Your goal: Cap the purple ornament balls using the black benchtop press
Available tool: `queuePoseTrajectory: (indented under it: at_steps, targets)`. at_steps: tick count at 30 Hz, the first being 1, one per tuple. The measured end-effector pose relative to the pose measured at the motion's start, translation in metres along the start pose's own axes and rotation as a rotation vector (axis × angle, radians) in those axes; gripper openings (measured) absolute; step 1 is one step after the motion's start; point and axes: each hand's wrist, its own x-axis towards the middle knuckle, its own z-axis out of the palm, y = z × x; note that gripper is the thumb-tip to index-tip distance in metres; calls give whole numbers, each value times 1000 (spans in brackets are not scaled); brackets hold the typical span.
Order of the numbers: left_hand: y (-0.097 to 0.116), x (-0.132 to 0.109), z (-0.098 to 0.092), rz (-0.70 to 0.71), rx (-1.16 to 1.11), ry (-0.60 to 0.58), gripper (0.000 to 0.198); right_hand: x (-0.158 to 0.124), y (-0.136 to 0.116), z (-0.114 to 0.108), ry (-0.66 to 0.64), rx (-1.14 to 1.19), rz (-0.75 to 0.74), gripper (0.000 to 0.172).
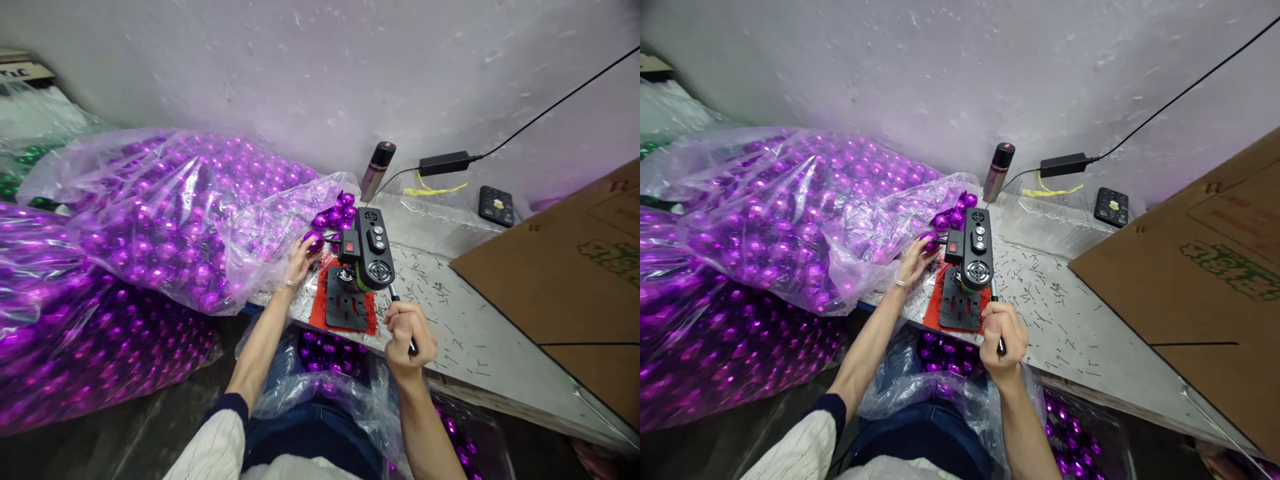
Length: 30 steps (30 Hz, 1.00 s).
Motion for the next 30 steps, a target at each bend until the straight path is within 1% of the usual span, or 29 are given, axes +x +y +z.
queuePoseTrajectory:
  at_steps: [2, 5, 7, 10, 12, 14, 17, 19, 22, 25, 30]
  targets:
    - [-6, -26, -18, -74, -91, -22, 25, 1, 0, 1, 10, 1, -9, 29]
    - [-22, -61, -36, -165, -161, -44, 27, 3, -1, 1, 10, 0, -17, 29]
    - [-36, -79, -39, -149, -143, -59, 35, 7, -3, 2, 17, -3, -5, 30]
    - [-57, -95, -34, -32, 15, -113, 54, 14, -8, 2, 34, -3, 25, 31]
    - [-67, -101, -29, 60, 184, -160, 59, 20, -11, 2, 34, 4, 43, 31]
    - [-73, -104, -25, 160, 386, -191, 61, 24, -13, 2, 27, 5, 52, 31]
    - [-73, -104, -20, 329, 670, -224, 63, 27, -14, 1, 17, -1, 47, 30]
    - [-69, -104, -17, 429, 789, -265, 63, 27, -15, 1, 10, 1, 35, 30]
    - [-64, -106, -11, 508, 807, -312, 59, 26, -15, -1, -13, -2, 27, 29]
    - [-62, -108, -9, 510, 747, -334, 58, 25, -15, -2, -28, -11, 24, 28]
    - [-61, -114, -13, 512, 772, -376, 59, 24, -14, -3, -45, -16, 11, 27]
